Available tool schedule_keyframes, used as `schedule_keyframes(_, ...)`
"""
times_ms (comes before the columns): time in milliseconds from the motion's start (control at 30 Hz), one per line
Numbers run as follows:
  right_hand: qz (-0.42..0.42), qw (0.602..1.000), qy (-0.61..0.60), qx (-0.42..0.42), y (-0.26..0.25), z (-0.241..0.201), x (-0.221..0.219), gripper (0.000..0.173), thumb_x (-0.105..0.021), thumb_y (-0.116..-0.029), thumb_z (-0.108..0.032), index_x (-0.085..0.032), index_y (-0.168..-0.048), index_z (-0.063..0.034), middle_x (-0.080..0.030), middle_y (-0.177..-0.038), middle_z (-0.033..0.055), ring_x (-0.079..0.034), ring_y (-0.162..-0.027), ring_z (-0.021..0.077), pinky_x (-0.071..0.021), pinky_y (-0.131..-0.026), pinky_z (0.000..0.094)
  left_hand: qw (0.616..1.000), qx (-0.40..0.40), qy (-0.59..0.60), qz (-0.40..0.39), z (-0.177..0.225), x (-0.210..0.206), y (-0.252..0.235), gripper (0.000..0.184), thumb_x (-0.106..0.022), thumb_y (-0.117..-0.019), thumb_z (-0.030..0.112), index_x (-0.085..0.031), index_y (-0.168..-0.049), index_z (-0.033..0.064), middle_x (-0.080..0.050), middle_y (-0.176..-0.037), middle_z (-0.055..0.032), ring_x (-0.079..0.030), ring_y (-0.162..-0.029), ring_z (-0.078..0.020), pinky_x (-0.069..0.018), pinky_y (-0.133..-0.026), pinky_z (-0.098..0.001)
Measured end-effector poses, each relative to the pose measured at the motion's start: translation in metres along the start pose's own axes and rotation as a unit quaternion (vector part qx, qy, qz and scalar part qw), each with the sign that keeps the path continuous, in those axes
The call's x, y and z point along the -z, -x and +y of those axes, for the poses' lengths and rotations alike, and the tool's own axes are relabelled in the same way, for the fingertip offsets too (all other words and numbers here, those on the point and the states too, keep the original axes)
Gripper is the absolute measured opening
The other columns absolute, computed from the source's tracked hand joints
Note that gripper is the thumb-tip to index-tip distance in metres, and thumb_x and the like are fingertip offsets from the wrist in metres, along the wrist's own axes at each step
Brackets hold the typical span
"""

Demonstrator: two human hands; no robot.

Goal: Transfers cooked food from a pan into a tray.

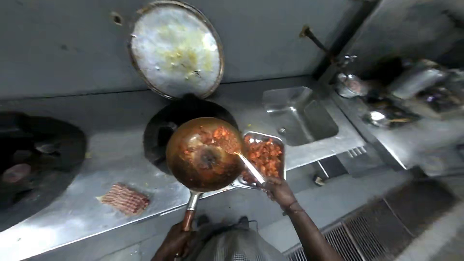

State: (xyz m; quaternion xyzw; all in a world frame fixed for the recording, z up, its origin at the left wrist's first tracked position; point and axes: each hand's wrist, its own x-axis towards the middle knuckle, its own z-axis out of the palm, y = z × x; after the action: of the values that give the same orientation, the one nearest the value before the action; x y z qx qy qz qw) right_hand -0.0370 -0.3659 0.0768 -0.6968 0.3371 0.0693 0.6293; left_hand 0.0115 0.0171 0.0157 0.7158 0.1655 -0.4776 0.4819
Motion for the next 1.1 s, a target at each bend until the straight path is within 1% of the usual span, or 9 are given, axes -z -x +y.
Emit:
schedule_keyframes(100, 0.098, 0.992, 0.075, 0.028, 0.035, 0.005, 0.044, 0.02, -0.065, -0.1002, -0.01, -0.072, -0.118, -0.0025, -0.069, -0.078, 0.0062, -0.055, -0.053, 0.0109, -0.048, -0.05, 0.0275, 1.0, -0.005, 0.002, 0.004, 0.002, 0.0, 0.003, 0.027, -0.072, -0.0909, 0.007, -0.054, -0.11, 0.0009, -0.056, -0.067, -0.0057, -0.055, -0.048, -0.0152, -0.051, -0.045, -0.03)
schedule_keyframes(200, 0.193, 0.959, 0.204, 0.043, 0.056, 0.021, 0.076, 0.018, -0.068, -0.0993, -0.013, -0.075, -0.114, -0.0065, -0.071, -0.081, 0.0089, -0.062, -0.058, 0.0198, -0.0536, -0.057, 0.0419, 1.0, -0.012, -0.003, 0.003, 0.002, 0.0, 0.003, 0.023, -0.072, -0.0901, 0.007, -0.055, -0.106, 0.0018, -0.056, -0.066, -0.0048, -0.055, -0.048, -0.0147, -0.0506, -0.045, -0.0294)
schedule_keyframes(333, 0.239, 0.873, 0.425, 0.019, 0.068, 0.045, 0.09, 0.023, -0.064, -0.101, -0.021, -0.076, -0.119, -0.0137, -0.076, -0.098, 0.0129, -0.072, -0.086, 0.0333, -0.0564, -0.078, 0.0596, 1.0, -0.011, -0.003, 0.004, 0.003, 0.001, 0.002, 0.021, -0.072, -0.0891, 0.005, -0.055, -0.101, 0.0029, -0.055, -0.064, -0.004, -0.054, -0.046, -0.0139, -0.0506, -0.044, -0.0287)
schedule_keyframes(400, 0.254, 0.821, 0.511, -0.003, 0.073, 0.046, 0.086, 0.025, -0.06, -0.102, -0.02, -0.075, -0.121, -0.0165, -0.076, -0.108, 0.0131, -0.074, -0.094, 0.0365, -0.0566, -0.079, 0.0607, 1.0, -0.006, -0.005, 0.006, 0.005, 0.002, 0.002, 0.021, -0.072, -0.0899, 0.005, -0.055, -0.102, 0.0028, -0.055, -0.064, -0.0044, -0.054, -0.046, -0.0141, -0.0509, -0.044, -0.0287)
schedule_keyframes(567, 0.316, 0.834, 0.451, 0.035, 0.075, 0.032, 0.087, 0.025, -0.062, -0.102, -0.019, -0.075, -0.123, -0.0128, -0.076, -0.109, 0.0163, -0.073, -0.095, 0.0399, -0.0552, -0.08, 0.0646, 1.0, -0.004, 0.004, 0.0, 0.003, 0.001, 0.001, 0.022, -0.071, -0.0908, 0.005, -0.054, -0.105, 0.0029, -0.055, -0.065, -0.0049, -0.054, -0.046, -0.0146, -0.0508, -0.044, -0.0291)
schedule_keyframes(667, 0.278, 0.877, 0.384, 0.074, 0.058, 0.006, 0.083, 0.022, -0.067, -0.0997, -0.019, -0.076, -0.118, -0.0101, -0.075, -0.093, 0.0156, -0.071, -0.082, 0.0357, -0.0545, -0.077, 0.0629, 1.0, -0.004, -0.002, -0.006, 0.004, 0.002, 0.001, 0.025, -0.071, -0.0914, 0.008, -0.054, -0.109, 0.0027, -0.056, -0.068, -0.005, -0.055, -0.048, -0.0149, -0.0521, -0.046, -0.0301)
schedule_keyframes(767, 0.202, 0.901, 0.374, 0.089, 0.031, -0.022, 0.066, 0.019, -0.068, -0.0989, -0.018, -0.077, -0.115, -0.0118, -0.075, -0.09, 0.0115, -0.071, -0.08, 0.0306, -0.0553, -0.077, 0.0593, 1.0, -0.005, -0.002, -0.016, 0.004, 0.004, 0.0, 0.028, -0.072, -0.0918, 0.009, -0.054, -0.112, 0.0023, -0.058, -0.069, -0.0057, -0.056, -0.049, -0.0157, -0.0525, -0.047, -0.0309)
schedule_keyframes(933, 0.102, 0.844, 0.527, 0.023, -0.018, -0.072, 0.018, 0.024, -0.063, -0.0988, -0.028, -0.075, -0.116, -0.0172, -0.075, -0.107, 0.0153, -0.071, -0.101, 0.0383, -0.0539, -0.084, 0.0631, 1.0, -0.006, 0.0, -0.017, 0.004, 0.004, 0.0, 0.031, -0.073, -0.0902, 0.01, -0.054, -0.114, 0.0023, -0.059, -0.072, -0.0066, -0.058, -0.051, -0.0164, -0.0537, -0.049, -0.0318)
schedule_keyframes(1100, 0.038, 0.823, 0.566, 0.019, -0.087, -0.078, -0.029, 0.029, -0.062, -0.0983, -0.031, -0.074, -0.12, -0.0164, -0.072, -0.119, 0.017, -0.067, -0.113, 0.0382, -0.052, -0.095, 0.0627, 1.0, -0.014, -0.008, -0.014, 0.0, 0.004, -0.002, 0.035, -0.072, -0.0909, 0.012, -0.055, -0.12, 0.0018, -0.06, -0.072, -0.007, -0.058, -0.052, -0.0164, -0.0529, -0.05, -0.0323)
